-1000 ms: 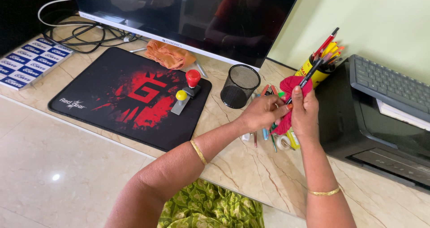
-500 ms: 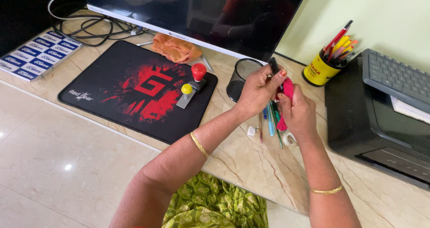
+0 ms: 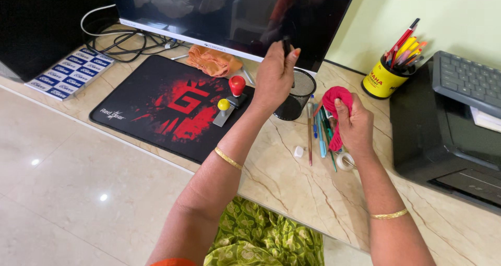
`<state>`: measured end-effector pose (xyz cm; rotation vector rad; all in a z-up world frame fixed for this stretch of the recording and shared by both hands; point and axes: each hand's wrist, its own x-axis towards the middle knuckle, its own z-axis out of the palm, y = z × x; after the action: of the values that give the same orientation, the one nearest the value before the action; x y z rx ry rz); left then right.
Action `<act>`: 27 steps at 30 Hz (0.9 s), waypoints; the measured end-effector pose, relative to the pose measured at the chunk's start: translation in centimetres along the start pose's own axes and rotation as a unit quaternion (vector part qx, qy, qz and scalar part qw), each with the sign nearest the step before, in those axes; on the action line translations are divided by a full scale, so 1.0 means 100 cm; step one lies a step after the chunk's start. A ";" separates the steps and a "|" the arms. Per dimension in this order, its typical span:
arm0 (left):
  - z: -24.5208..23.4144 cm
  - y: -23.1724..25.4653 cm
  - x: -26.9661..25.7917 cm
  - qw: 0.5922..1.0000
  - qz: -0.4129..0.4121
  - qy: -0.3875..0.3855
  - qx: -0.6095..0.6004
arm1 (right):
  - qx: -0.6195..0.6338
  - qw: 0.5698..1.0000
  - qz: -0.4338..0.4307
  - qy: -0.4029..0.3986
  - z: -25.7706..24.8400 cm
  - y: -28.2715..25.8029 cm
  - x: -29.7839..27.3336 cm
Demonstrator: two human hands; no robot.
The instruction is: The person removes pens, markers, and other stationery from a mesh pen holder, wipes the holder with a red cloth, and then places the items back into the holder. The person also wipes some of the pens and markers individually before returning them.
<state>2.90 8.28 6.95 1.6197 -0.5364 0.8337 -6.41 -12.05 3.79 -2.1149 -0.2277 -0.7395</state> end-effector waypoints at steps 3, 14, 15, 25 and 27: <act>0.006 -0.015 -0.001 0.992 0.013 -0.055 0.112 | -0.066 0.998 -0.009 -0.022 0.002 -0.004 -0.002; 0.006 -0.053 -0.001 0.971 -0.145 -0.152 0.110 | -0.138 0.979 -0.130 -0.069 0.010 -0.003 -0.006; 0.004 -0.053 0.000 0.968 -0.162 -0.159 0.104 | -0.137 0.979 -0.137 -0.063 0.010 -0.003 -0.005; -0.005 -0.035 0.001 0.947 -0.222 -0.222 0.061 | -0.114 0.982 -0.142 -0.047 0.007 -0.015 -0.005; -0.005 -0.031 0.001 0.956 -0.187 -0.213 0.075 | -0.097 0.990 -0.095 -0.048 0.006 -0.016 -0.004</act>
<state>5.12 9.42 5.06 1.9776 -0.4481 0.2425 -7.18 -10.57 4.41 -2.3395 -0.4296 -0.7974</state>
